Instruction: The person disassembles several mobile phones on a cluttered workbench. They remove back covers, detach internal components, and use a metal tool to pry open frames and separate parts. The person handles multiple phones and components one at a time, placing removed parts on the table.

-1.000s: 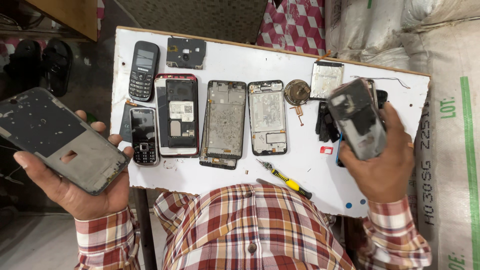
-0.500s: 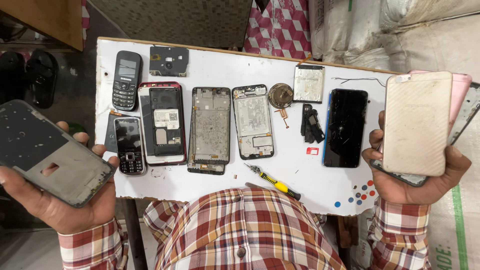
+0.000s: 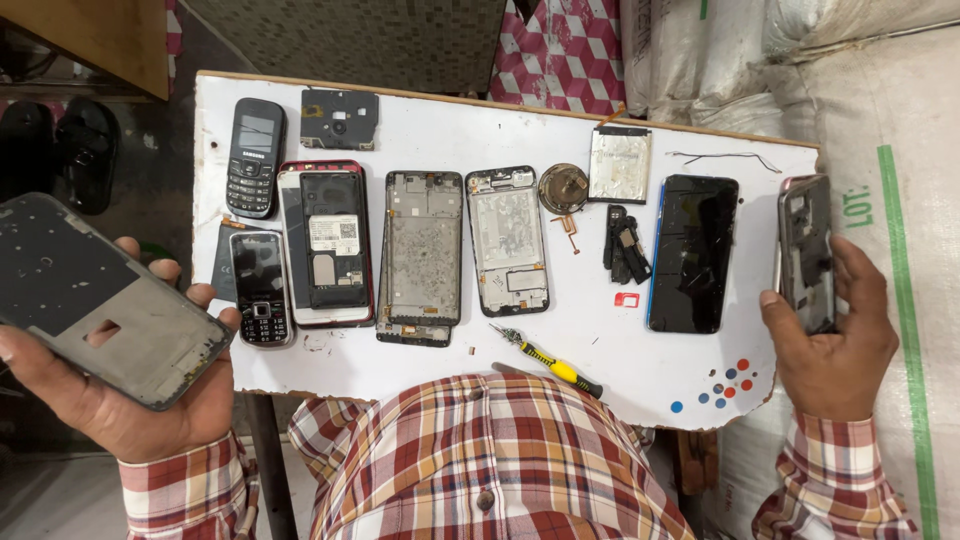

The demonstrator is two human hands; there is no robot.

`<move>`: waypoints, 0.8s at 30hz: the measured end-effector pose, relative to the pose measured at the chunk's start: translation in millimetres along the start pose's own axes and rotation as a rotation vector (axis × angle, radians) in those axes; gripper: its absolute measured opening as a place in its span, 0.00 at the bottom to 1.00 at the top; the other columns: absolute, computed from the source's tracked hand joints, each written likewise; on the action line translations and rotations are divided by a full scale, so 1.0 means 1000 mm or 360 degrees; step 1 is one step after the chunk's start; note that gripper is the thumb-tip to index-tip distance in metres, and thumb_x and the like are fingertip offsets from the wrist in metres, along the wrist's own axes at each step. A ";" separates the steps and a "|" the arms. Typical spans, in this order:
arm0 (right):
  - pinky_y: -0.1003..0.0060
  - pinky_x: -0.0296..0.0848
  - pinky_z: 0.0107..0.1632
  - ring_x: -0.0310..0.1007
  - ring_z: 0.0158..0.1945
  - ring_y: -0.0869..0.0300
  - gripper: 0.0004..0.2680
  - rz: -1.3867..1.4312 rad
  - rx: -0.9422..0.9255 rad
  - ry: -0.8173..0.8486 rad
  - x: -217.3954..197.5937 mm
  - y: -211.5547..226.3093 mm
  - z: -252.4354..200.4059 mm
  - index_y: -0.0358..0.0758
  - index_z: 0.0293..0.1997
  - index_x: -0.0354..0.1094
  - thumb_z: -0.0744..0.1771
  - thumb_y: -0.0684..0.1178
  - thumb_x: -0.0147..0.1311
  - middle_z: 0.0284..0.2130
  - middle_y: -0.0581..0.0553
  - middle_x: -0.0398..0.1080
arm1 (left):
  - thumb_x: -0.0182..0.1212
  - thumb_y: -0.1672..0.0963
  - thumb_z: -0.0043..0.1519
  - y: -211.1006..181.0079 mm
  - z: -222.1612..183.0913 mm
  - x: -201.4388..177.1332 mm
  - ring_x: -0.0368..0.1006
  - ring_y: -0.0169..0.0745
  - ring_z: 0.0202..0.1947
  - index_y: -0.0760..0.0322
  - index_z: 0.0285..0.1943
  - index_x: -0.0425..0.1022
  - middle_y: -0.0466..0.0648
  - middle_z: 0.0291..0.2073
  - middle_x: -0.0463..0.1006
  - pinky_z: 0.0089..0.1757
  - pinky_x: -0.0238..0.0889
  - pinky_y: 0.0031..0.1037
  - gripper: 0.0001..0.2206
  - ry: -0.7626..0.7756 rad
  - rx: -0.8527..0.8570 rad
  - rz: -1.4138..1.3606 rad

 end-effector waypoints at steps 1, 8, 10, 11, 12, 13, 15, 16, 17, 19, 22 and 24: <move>0.59 0.75 0.62 0.73 0.62 0.50 0.23 0.0058 -0.0013 -0.0015 0.002 0.004 0.001 0.34 0.73 0.57 0.69 0.44 0.62 0.60 0.30 0.70 | 0.51 0.34 0.65 0.000 0.000 0.001 0.73 0.45 0.48 0.67 0.71 0.62 0.50 0.50 0.72 0.49 0.74 0.41 0.40 -0.0008 -0.0001 -0.0015; 0.45 0.70 0.62 0.69 0.64 0.37 0.28 -0.0420 -0.0151 0.0083 0.028 0.045 0.003 0.35 0.72 0.60 0.65 0.53 0.69 0.63 0.24 0.65 | 0.51 0.35 0.64 -0.001 0.000 0.007 0.75 0.46 0.46 0.67 0.70 0.64 0.51 0.48 0.74 0.49 0.77 0.42 0.39 -0.0065 -0.0015 -0.0102; 0.40 0.67 0.63 0.65 0.66 0.32 0.31 -0.0491 -0.0209 0.0098 0.040 0.058 0.000 0.33 0.71 0.60 0.63 0.56 0.70 0.66 0.20 0.60 | 0.50 0.36 0.64 0.000 -0.001 0.007 0.75 0.45 0.45 0.68 0.69 0.65 0.52 0.48 0.74 0.48 0.77 0.42 0.38 -0.0079 -0.0014 -0.0120; 0.40 0.67 0.61 0.64 0.65 0.31 0.32 -0.0452 -0.0184 0.0102 0.044 0.061 -0.002 0.32 0.70 0.59 0.62 0.58 0.70 0.66 0.18 0.58 | 0.50 0.36 0.65 0.000 -0.001 0.006 0.75 0.45 0.45 0.68 0.69 0.65 0.52 0.47 0.74 0.48 0.77 0.42 0.38 -0.0080 -0.0008 -0.0121; 0.39 0.67 0.59 0.64 0.64 0.30 0.33 -0.0410 -0.0156 0.0108 0.047 0.062 -0.005 0.32 0.70 0.59 0.61 0.60 0.70 0.67 0.15 0.55 | 0.50 0.36 0.65 -0.001 -0.002 0.005 0.75 0.45 0.44 0.68 0.69 0.65 0.52 0.47 0.74 0.47 0.77 0.42 0.38 -0.0082 -0.0004 -0.0119; 0.39 0.66 0.60 0.64 0.64 0.29 0.33 -0.0436 -0.0186 0.0100 0.049 0.062 -0.005 0.32 0.70 0.59 0.62 0.60 0.70 0.67 0.16 0.56 | 0.50 0.36 0.65 -0.001 -0.002 0.005 0.75 0.45 0.44 0.68 0.68 0.65 0.51 0.47 0.74 0.47 0.77 0.42 0.38 -0.0080 0.0008 -0.0113; 0.38 0.66 0.62 0.63 0.64 0.29 0.31 -0.0494 -0.0240 0.0074 0.049 0.056 -0.004 0.32 0.71 0.59 0.64 0.59 0.69 0.68 0.17 0.57 | 0.50 0.36 0.65 -0.001 0.000 0.005 0.76 0.46 0.44 0.69 0.68 0.65 0.52 0.47 0.75 0.46 0.77 0.41 0.38 -0.0081 0.0021 -0.0111; 0.38 0.66 0.64 0.64 0.65 0.30 0.30 -0.0538 -0.0234 0.0050 0.049 0.051 -0.002 0.33 0.71 0.60 0.65 0.58 0.68 0.67 0.18 0.57 | 0.49 0.36 0.65 -0.001 0.000 0.006 0.77 0.47 0.44 0.69 0.68 0.65 0.52 0.46 0.75 0.46 0.77 0.41 0.38 -0.0092 0.0025 -0.0111; 0.38 0.66 0.66 0.64 0.65 0.31 0.29 -0.0582 -0.0228 0.0026 0.048 0.045 0.000 0.33 0.71 0.60 0.66 0.57 0.68 0.67 0.19 0.58 | 0.49 0.36 0.65 -0.002 -0.001 0.007 0.77 0.47 0.45 0.69 0.68 0.65 0.52 0.46 0.75 0.46 0.77 0.41 0.38 -0.0098 0.0026 -0.0116; 0.39 0.66 0.67 0.64 0.66 0.32 0.27 -0.0588 -0.0226 0.0000 0.046 0.036 0.004 0.34 0.71 0.60 0.67 0.57 0.67 0.67 0.20 0.58 | 0.49 0.36 0.65 -0.003 -0.001 0.011 0.77 0.47 0.45 0.69 0.68 0.65 0.53 0.46 0.75 0.45 0.78 0.41 0.38 -0.0105 0.0030 -0.0126; 0.41 0.66 0.65 0.64 0.67 0.32 0.27 -0.0539 -0.0237 0.0012 0.043 0.032 0.006 0.34 0.71 0.60 0.69 0.58 0.68 0.68 0.21 0.58 | 0.49 0.36 0.67 -0.003 -0.002 0.022 0.78 0.48 0.45 0.69 0.68 0.65 0.53 0.46 0.75 0.43 0.78 0.40 0.37 -0.0083 0.0003 -0.0278; 0.40 0.67 0.64 0.64 0.67 0.31 0.27 -0.0583 -0.0247 0.0028 0.042 0.035 0.007 0.33 0.69 0.60 0.68 0.58 0.69 0.67 0.21 0.59 | 0.50 0.36 0.68 0.000 -0.001 0.030 0.78 0.48 0.44 0.69 0.68 0.65 0.53 0.46 0.75 0.41 0.78 0.39 0.36 -0.0084 -0.0006 -0.0358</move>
Point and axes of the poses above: each hand's wrist, its own z-axis towards the middle knuckle, its own x-axis out of the palm, y = z × x, the point moved 2 cm from there along z, towards the middle knuckle
